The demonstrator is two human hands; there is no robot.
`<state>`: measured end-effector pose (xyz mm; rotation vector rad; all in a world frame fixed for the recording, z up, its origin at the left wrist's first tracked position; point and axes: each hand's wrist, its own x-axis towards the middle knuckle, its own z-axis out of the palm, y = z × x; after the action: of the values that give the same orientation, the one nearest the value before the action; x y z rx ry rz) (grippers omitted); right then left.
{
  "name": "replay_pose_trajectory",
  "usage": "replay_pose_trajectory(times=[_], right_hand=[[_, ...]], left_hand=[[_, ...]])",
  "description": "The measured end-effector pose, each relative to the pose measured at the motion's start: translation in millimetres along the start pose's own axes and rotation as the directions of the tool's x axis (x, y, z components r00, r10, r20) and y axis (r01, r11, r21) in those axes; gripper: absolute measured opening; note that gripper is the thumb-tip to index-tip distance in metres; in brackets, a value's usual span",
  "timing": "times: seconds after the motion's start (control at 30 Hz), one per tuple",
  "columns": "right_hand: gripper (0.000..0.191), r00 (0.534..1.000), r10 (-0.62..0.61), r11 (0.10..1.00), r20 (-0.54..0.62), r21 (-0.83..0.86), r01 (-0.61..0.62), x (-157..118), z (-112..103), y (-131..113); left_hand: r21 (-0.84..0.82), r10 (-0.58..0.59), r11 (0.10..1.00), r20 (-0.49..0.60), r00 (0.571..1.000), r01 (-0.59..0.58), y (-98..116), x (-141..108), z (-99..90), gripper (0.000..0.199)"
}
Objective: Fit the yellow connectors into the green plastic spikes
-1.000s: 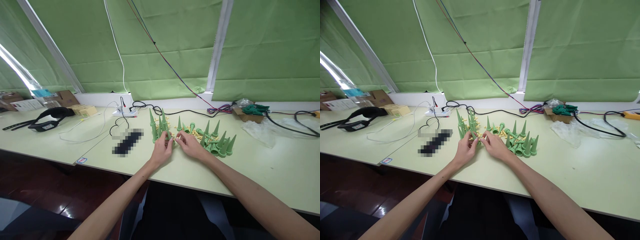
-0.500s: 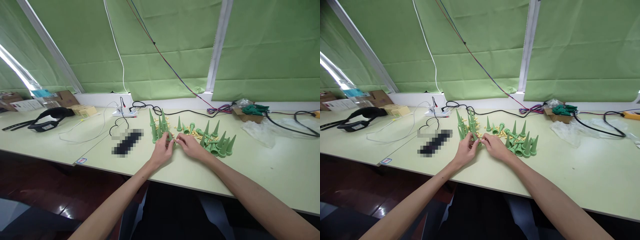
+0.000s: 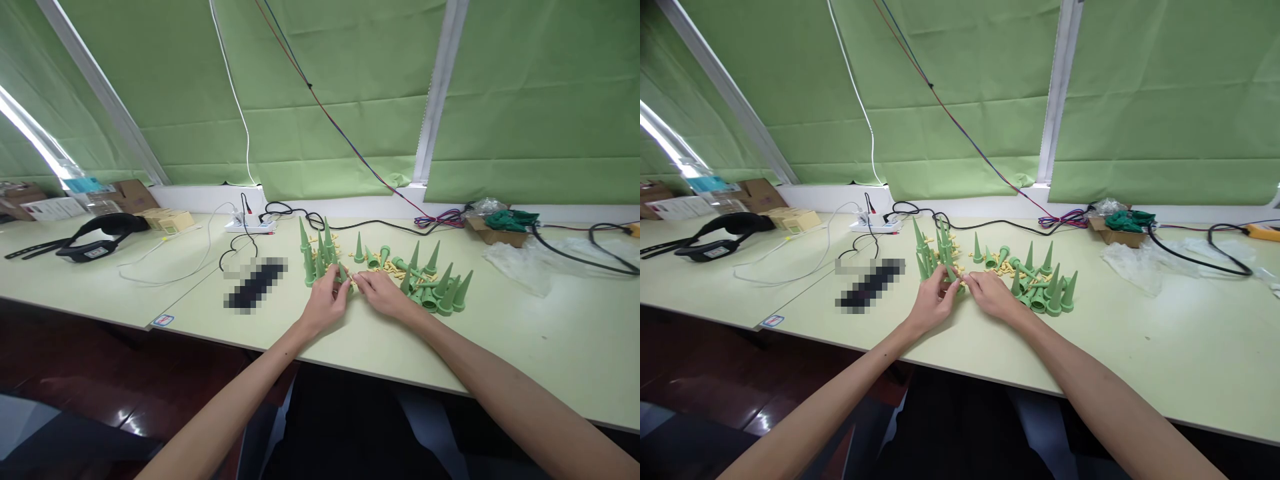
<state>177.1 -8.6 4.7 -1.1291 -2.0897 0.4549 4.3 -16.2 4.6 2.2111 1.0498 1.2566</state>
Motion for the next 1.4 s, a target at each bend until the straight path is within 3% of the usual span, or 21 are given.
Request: replay_pose_trajectory(times=[0.3, 0.57, 0.73, 1.1, 1.4], right_hand=[[0.035, 0.998, 0.045, 0.997, -0.041, 0.066, -0.042, -2, -1, -6], [0.028, 1.0, 0.004, 0.997, -0.028, 0.075, -0.002, -2, -2, -6], [0.029, 1.0, -0.001, 0.998, -0.022, 0.062, 0.002, -2, -1, -3], [0.044, 0.998, 0.022, 1.0, -0.067, 0.002, -0.022, 1, 4, 2], [0.042, 0.992, 0.086, 0.995, -0.092, 0.067, -0.08, 4, 6, 3]], left_hand=[[-0.097, -0.07, 0.993, -0.047, 0.996, 0.065, 3, 2, -0.6, 0.016], [-0.21, -0.141, 0.969, -0.023, 0.99, 0.133, 1, 3, -2.6, 0.019], [-0.206, -0.115, 0.971, 0.03, 0.993, 0.118, -3, 1, -0.8, 0.017], [0.003, 0.062, 0.998, 0.131, 0.989, -0.063, 2, -4, -0.2, 0.012], [0.014, 0.08, 0.996, 0.128, 0.989, -0.082, 1, -3, -0.4, 0.013]])
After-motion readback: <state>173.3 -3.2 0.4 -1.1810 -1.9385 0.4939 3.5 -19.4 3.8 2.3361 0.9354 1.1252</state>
